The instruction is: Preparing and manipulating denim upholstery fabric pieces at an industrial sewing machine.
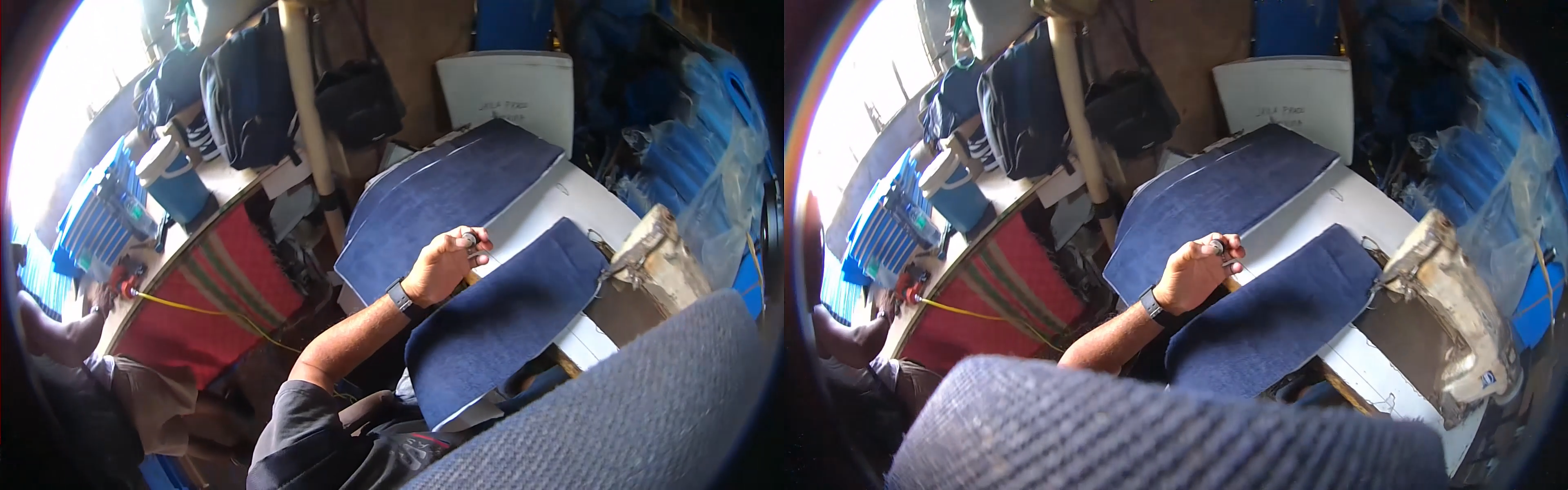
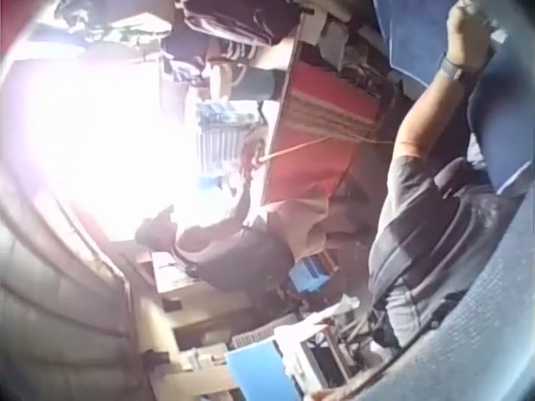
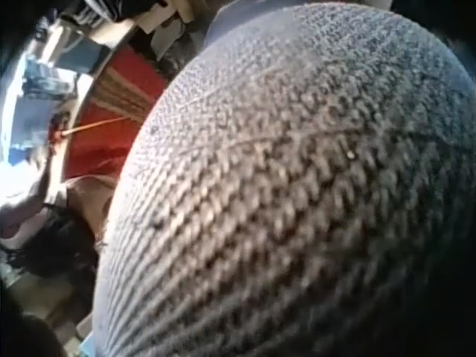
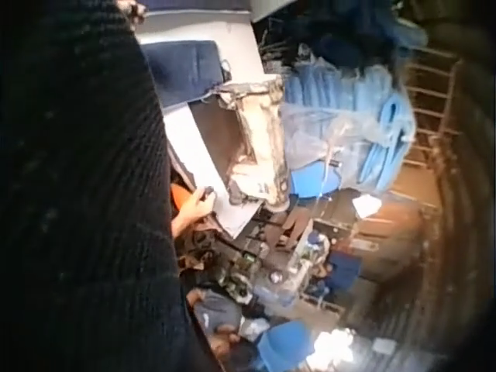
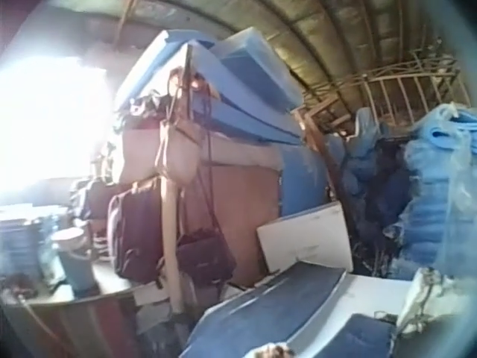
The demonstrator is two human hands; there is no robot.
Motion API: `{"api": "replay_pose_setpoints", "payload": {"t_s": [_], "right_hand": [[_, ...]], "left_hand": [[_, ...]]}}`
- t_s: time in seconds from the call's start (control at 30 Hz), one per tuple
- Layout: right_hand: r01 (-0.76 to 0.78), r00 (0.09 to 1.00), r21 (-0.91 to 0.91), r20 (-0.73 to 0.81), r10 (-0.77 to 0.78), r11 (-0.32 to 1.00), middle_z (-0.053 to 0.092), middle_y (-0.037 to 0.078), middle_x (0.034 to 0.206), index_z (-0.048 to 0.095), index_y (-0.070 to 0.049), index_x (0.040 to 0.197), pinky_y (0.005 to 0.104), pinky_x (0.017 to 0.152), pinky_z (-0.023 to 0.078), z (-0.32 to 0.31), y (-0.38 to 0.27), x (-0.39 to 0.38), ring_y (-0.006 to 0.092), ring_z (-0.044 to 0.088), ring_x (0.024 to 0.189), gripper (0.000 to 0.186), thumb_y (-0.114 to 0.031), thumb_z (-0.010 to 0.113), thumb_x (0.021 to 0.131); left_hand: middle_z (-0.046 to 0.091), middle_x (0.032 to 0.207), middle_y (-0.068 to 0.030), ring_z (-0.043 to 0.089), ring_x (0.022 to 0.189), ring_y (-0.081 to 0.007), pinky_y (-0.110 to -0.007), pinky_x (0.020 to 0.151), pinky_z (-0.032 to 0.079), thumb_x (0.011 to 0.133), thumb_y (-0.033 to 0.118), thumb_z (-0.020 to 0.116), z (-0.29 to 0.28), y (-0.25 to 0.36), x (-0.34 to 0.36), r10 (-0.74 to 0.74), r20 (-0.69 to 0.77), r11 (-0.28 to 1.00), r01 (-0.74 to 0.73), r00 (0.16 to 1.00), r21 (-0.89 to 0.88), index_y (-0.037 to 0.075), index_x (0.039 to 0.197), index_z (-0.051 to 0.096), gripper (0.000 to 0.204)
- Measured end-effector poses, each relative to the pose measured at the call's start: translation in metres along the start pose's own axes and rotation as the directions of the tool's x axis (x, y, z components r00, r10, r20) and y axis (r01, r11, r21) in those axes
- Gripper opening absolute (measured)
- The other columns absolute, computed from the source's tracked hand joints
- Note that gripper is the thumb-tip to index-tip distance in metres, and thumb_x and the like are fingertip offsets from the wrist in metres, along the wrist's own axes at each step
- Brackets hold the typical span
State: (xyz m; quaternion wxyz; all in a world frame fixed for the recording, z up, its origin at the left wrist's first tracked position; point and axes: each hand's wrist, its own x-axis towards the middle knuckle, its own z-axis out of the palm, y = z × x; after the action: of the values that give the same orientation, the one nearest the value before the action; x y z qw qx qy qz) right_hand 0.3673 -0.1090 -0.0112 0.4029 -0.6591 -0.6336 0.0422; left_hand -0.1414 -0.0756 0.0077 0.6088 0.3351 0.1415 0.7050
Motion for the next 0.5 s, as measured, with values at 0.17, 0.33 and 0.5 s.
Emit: {"api": "replay_pose_setpoints", "payload": {"t_s": [0.17,0.33,0.5], "right_hand": [[0.236,0.972,-0.087,0.026,-0.235,0.968,0.065,0.023,0.082,0.063,0.007,0.096,0.0422,0.071,0.05,0.032,-0.037,-0.003,0.035,0.063,0.074,0.034,-0.026,0.07,0.09],[-0.111,0.907,0.443,0.411,-0.092,0.889,0.062,0.001,0.081,0.062,0.0,0.11,0.0228,0.069,0.047,0.084,-0.181,-0.027,0.009,0.057,0.073,0.025,-0.006,0.07,0.087],[0.214,0.792,0.619,0.342,-0.505,0.755,0.046,-0.005,0.058,0.067,0.0,0.104,0.0213,0.048,0.031,0.106,-0.271,-0.021,0.0019,0.039,0.052,0.018,0.0,0.068,0.086]], "left_hand": [[0.058,0.117,-0.0059,0.053,0.11,-0.0202,-0.037,0.097,0.04,0.085,0.022,0.06,-0.03,0.01,-0.013,0.074,-0.052,0.996,-0.076,0.996,-0.054,0.009,0.097,0.063,0.018],[0.056,0.116,-0.0083,0.053,0.109,-0.0226,-0.037,0.097,0.04,0.083,0.021,0.063,-0.031,-0.008,-0.017,0.116,0.003,0.992,-0.116,0.993,-0.055,0.007,0.093,0.06,0.018],[0.054,0.115,-0.0099,0.052,0.109,-0.0249,-0.038,0.1,0.038,0.081,0.022,0.064,-0.018,-0.014,-0.029,0.093,0.057,0.993,-0.097,0.994,0.063,0.008,0.088,0.058,0.017]]}}
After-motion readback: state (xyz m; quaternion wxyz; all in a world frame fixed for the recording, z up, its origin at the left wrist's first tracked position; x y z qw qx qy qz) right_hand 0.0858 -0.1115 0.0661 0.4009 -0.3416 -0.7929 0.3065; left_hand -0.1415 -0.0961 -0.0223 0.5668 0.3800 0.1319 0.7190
